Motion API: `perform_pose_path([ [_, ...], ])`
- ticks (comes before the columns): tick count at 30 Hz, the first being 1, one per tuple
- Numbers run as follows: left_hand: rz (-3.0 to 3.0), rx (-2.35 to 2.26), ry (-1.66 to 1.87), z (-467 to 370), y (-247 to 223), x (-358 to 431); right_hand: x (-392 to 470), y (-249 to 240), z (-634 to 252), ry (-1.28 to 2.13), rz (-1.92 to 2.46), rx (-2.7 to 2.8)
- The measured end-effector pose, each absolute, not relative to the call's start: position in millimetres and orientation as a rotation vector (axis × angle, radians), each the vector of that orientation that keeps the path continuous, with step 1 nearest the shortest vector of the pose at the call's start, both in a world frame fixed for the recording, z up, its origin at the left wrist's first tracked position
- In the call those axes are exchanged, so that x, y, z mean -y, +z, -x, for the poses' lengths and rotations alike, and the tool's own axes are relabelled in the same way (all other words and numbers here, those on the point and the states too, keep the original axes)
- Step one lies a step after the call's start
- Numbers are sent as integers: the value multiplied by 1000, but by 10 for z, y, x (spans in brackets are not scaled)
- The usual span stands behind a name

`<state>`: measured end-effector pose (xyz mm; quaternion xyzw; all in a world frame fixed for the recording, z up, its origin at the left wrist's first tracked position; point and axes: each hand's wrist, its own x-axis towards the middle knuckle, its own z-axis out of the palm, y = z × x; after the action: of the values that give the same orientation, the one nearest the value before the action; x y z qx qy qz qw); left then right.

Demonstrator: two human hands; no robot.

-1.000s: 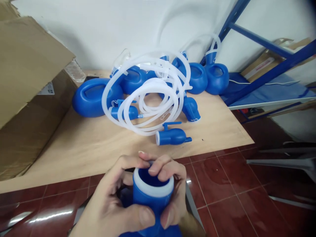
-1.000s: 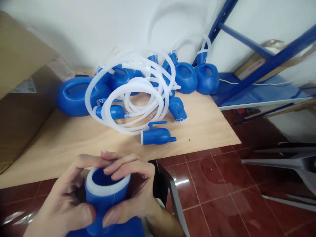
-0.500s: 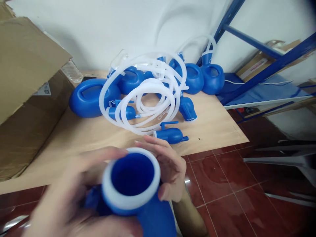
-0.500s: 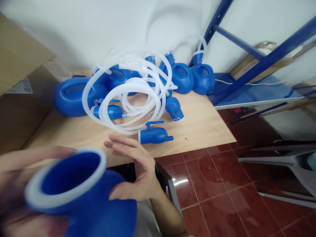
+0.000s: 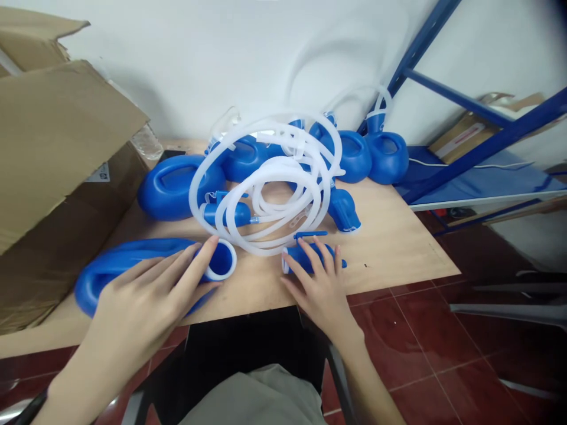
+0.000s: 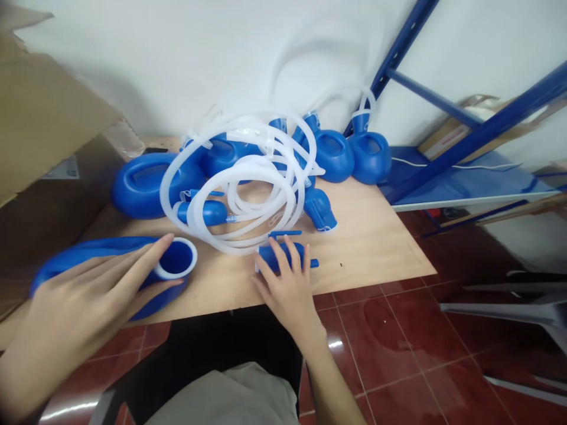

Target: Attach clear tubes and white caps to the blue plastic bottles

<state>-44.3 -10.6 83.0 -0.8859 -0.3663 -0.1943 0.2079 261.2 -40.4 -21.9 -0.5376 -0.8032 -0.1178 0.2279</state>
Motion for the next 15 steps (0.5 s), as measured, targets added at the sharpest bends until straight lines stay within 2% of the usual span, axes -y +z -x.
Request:
perform_pose_path([
  [15, 2278, 1387, -618, 670, 560, 34, 184, -255, -2931, -500, 1389, 2309],
])
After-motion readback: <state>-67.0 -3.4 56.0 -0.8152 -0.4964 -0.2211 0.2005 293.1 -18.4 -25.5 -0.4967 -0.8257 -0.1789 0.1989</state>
